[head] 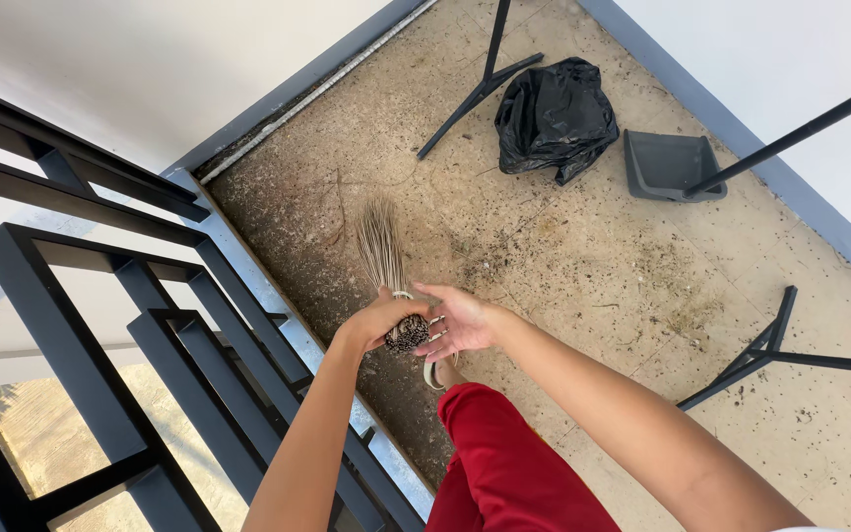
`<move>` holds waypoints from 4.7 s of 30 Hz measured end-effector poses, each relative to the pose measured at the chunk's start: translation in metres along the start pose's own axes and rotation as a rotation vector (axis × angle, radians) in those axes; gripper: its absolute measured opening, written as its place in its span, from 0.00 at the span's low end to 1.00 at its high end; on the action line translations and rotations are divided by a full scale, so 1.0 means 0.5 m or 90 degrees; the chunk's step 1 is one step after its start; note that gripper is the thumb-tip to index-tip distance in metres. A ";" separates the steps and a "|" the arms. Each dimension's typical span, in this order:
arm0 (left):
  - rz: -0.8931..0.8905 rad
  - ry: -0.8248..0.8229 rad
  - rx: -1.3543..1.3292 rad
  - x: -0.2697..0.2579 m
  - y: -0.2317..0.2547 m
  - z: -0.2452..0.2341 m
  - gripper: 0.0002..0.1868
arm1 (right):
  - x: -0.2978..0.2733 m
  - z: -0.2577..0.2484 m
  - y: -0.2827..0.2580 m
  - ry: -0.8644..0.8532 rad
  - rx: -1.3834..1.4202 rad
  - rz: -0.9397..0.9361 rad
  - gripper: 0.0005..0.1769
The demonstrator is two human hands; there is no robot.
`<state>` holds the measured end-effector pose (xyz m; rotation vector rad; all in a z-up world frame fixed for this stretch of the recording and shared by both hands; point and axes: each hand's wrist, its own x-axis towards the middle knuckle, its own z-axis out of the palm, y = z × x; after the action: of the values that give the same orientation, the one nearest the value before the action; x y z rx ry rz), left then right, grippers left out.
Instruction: The person picks up a trash bag and broom, then sweeps debris into a dustpan and empties it into the bag.
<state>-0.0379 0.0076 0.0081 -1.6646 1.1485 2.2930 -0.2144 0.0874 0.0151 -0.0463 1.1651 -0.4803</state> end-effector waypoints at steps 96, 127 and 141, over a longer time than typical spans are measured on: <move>0.184 -0.045 0.732 0.363 0.671 -0.323 0.31 | -0.062 0.015 -0.310 0.029 0.944 -0.382 0.21; 0.177 -0.052 0.703 0.302 0.666 -0.369 0.30 | 0.190 -0.002 -0.290 0.556 -0.245 -0.328 0.46; 0.189 -0.062 0.675 0.340 0.616 -0.492 0.33 | 0.090 -0.128 -0.250 0.405 -0.646 0.123 0.19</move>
<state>-0.0592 -0.4209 -0.0079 -0.9787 2.1325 1.3271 -0.2999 -0.0288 -0.0149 -0.6890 1.9214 0.3411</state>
